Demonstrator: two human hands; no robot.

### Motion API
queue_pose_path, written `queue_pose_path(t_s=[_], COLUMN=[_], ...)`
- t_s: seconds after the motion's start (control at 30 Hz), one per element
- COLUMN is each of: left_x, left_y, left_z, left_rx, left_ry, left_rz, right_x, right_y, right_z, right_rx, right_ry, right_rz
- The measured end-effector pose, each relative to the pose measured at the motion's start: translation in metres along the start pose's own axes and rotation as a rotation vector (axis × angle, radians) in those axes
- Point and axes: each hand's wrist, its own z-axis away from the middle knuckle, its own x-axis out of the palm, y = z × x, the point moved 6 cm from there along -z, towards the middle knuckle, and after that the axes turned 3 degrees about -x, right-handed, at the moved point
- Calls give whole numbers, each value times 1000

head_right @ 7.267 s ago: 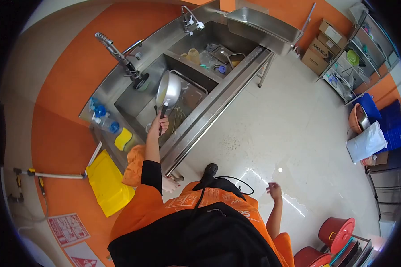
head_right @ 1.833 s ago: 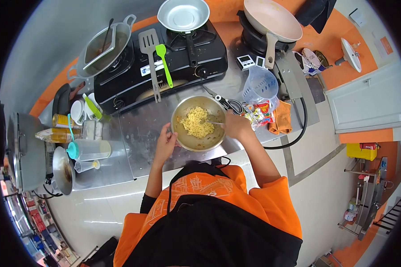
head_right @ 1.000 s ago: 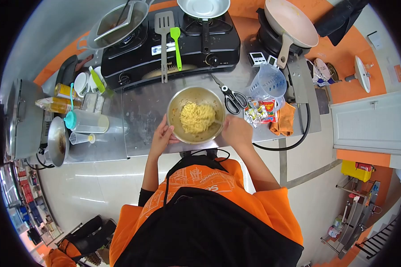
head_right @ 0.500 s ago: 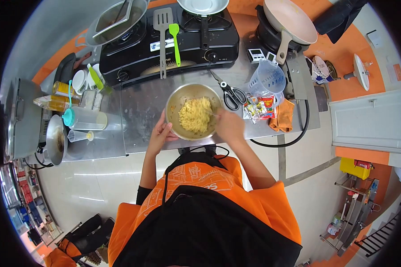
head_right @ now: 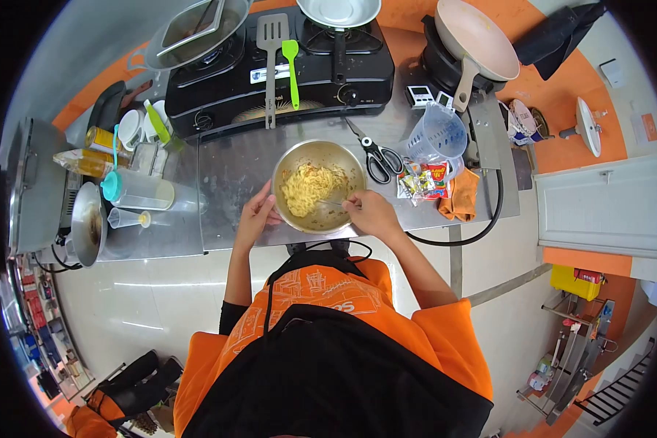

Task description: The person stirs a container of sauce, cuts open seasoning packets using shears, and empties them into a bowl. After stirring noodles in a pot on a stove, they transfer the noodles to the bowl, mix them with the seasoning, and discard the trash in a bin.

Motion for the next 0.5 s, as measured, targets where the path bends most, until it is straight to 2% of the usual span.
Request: queue_pose_path(t_s=[0.1, 0.2, 0.3, 0.4, 0.5], left_x=[1, 2, 0, -1, 4], left_y=[0, 2, -2, -2, 3], left_z=[1, 2, 2, 0, 1], left_rx=[11, -4, -17, -36, -14], left_ry=[0, -11, -29, -5, 8], left_rz=[58, 99, 91, 100, 130], right_x=[-12, -47, -67, -66, -11], right_y=[-6, -36, -56, -78, -65], right_z=[2, 6, 11, 25, 22], right_rx=[27, 77, -15, -4, -174], right_ry=[142, 238, 330, 175, 19], right_rz=[-66, 226, 515, 587, 573])
